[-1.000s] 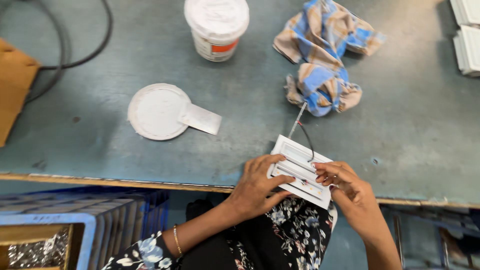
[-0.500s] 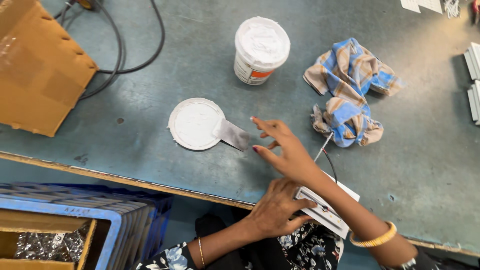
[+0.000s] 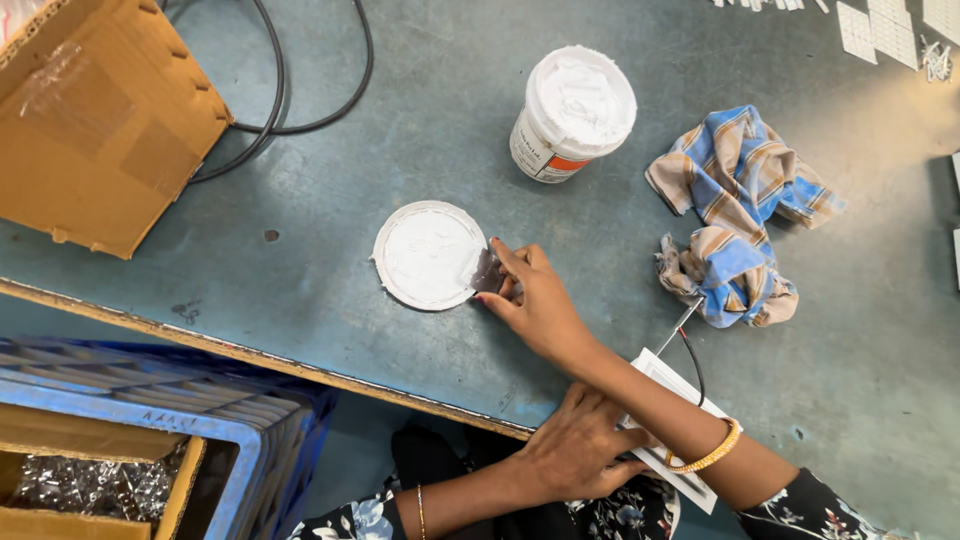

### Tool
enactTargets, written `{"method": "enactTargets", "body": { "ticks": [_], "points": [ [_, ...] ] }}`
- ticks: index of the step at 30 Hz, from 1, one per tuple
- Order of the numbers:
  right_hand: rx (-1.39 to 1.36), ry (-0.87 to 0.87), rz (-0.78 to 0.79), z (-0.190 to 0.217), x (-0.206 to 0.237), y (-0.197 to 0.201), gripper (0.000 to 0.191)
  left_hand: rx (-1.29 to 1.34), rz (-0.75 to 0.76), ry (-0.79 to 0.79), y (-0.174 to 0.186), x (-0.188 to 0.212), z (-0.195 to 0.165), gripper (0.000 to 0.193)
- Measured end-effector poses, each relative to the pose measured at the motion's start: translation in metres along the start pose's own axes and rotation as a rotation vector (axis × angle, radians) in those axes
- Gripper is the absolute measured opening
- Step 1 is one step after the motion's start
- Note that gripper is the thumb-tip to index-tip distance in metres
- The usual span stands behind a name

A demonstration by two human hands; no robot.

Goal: The person assembles a white LED light fixture by hand. They place LED strips into the fixture, apply adhesive from a white paste using a small spatula, and press the strips into place. The person handles the fixture and strips repeatedly to ensure proper alignment.

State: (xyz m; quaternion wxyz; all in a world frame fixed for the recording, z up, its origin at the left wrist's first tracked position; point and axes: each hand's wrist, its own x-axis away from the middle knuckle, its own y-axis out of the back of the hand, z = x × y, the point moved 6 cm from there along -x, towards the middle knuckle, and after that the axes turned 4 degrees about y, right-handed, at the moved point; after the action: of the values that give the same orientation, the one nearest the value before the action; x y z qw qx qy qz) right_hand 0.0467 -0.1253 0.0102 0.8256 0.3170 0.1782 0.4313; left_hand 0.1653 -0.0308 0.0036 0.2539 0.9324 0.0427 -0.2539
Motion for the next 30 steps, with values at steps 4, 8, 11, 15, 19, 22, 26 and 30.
{"method": "enactTargets", "body": {
  "ticks": [4, 8, 11, 15, 19, 22, 26, 30],
  "points": [
    [0.015, -0.016, 0.005, 0.002, 0.0, -0.001, 0.068, 0.013, -0.014, 0.0, 0.001, 0.002, 0.002, 0.039],
    [0.031, -0.003, 0.007, 0.008, -0.001, -0.002, 0.065, 0.003, 0.008, 0.012, 0.0, 0.0, 0.004, 0.039],
    [0.038, 0.011, 0.013, 0.01, 0.0, -0.004, 0.062, 0.021, 0.014, 0.018, -0.001, 0.002, 0.006, 0.04],
    [0.029, 0.014, -0.009, 0.01, 0.003, -0.004, 0.059, 0.009, 0.029, 0.022, -0.005, 0.004, 0.007, 0.041],
    [0.044, 0.016, -0.02, 0.01, 0.004, -0.001, 0.056, 0.003, 0.049, 0.04, -0.011, 0.005, 0.009, 0.041],
    [0.027, 0.029, -0.039, 0.014, 0.005, 0.001, 0.055, 0.036, 0.021, 0.012, -0.011, 0.004, 0.008, 0.044],
    [0.028, 0.034, -0.051, 0.017, 0.006, 0.004, 0.052, 0.012, 0.046, 0.022, -0.013, 0.004, 0.006, 0.046],
    [0.023, 0.067, -0.071, 0.019, 0.011, 0.007, 0.05, 0.025, 0.051, 0.018, -0.013, 0.002, 0.003, 0.046]
  ]
}}
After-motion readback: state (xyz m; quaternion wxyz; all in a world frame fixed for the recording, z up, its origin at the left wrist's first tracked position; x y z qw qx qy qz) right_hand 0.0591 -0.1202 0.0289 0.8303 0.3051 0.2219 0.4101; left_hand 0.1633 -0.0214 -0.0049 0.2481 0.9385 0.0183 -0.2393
